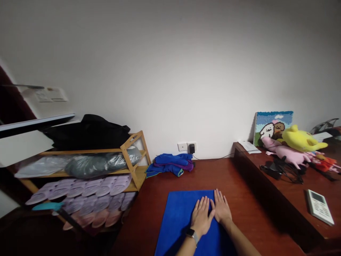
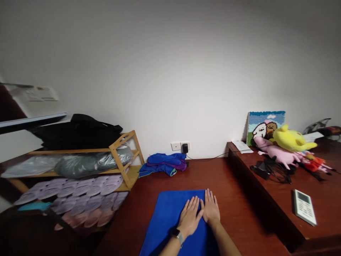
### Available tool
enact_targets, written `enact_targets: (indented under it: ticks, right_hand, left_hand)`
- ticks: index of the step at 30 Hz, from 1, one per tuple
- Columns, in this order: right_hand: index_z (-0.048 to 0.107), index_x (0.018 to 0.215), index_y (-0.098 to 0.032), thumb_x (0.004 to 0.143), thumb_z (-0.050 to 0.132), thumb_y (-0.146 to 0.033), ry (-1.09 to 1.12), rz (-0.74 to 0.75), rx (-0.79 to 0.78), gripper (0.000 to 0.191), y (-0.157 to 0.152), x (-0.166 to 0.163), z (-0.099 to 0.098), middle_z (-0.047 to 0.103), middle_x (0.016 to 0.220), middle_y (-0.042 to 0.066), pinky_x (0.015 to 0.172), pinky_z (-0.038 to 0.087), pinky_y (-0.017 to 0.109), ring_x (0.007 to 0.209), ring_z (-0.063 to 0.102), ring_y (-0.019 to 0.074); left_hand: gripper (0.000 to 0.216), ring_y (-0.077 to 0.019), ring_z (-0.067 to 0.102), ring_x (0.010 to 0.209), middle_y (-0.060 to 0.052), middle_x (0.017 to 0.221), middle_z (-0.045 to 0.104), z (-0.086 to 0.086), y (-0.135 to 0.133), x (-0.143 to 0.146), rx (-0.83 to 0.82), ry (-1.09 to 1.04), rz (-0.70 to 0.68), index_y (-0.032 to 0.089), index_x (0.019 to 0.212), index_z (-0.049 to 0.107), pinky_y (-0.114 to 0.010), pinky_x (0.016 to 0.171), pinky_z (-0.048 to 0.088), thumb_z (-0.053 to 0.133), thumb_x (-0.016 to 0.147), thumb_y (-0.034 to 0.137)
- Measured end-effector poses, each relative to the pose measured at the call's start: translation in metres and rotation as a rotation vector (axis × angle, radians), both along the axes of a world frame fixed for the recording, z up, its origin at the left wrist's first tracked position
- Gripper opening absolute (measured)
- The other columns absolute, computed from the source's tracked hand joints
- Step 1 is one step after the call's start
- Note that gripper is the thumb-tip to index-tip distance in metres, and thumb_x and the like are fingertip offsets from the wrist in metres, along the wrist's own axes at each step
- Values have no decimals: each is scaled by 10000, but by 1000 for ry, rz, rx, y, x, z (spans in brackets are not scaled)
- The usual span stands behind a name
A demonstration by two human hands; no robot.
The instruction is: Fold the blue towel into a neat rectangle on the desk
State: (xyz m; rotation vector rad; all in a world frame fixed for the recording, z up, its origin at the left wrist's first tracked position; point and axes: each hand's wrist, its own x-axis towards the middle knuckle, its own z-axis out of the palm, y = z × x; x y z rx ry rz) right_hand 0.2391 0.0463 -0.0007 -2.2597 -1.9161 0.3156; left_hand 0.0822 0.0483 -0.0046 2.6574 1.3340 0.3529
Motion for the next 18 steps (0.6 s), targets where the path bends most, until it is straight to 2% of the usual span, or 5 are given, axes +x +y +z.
enact_targets:
  ticks: [2, 5, 9, 12, 18]
  right_hand:
    - [122, 1616, -83, 1007, 113, -521, 14, -30, 0, 750, 1, -1, 0, 98, 1706, 62, 1275, 44, 394, 1577, 54, 210]
    - [118, 1617, -89, 1003, 102, -562, 36, -44, 2, 775, 2, -2, 1, 98, 1708, 50, 1277, 34, 391, 1577, 57, 205]
    - [139, 1617, -90, 1000, 106, -563, 35, -39, 7, 778, 0, -2, 1, 118, 1707, 55, 1274, 38, 391, 1576, 67, 207]
    - [145, 1618, -88, 996, 106, -560, 10, -45, 5, 781, -1, -2, -2, 125, 1706, 58, 1271, 48, 393, 1576, 78, 211]
    - [149, 1621, -96, 1000, 141, -536, -13, -19, -27, 761, 6, -5, 4, 112, 1708, 73, 1267, 3, 411, 1576, 68, 215]
  left_hand:
    - [681, -221, 203, 1559, -48, 1680, 255, 6, 7, -34, -7, 30, 81, 206, 1620, 239, -462, 1282, 196, 121, 1054, 566]
    - [739, -249, 224, 1553, -80, 1674, 251, 14, 19, -98, -20, 88, 289, 167, 1606, 283, -486, 1275, 201, 116, 1040, 612]
    - [738, -255, 246, 1547, -78, 1669, 272, 11, 26, -162, 15, 120, 432, 158, 1606, 284, -477, 1265, 229, 143, 1040, 609]
    - [724, -251, 256, 1544, -70, 1670, 269, 4, 23, -177, 32, 100, 432, 167, 1611, 274, -465, 1260, 247, 137, 1044, 596]
    - [698, -264, 238, 1547, -76, 1672, 259, 9, 22, -166, 3, 89, 450, 178, 1613, 268, -489, 1260, 238, 146, 1045, 566]
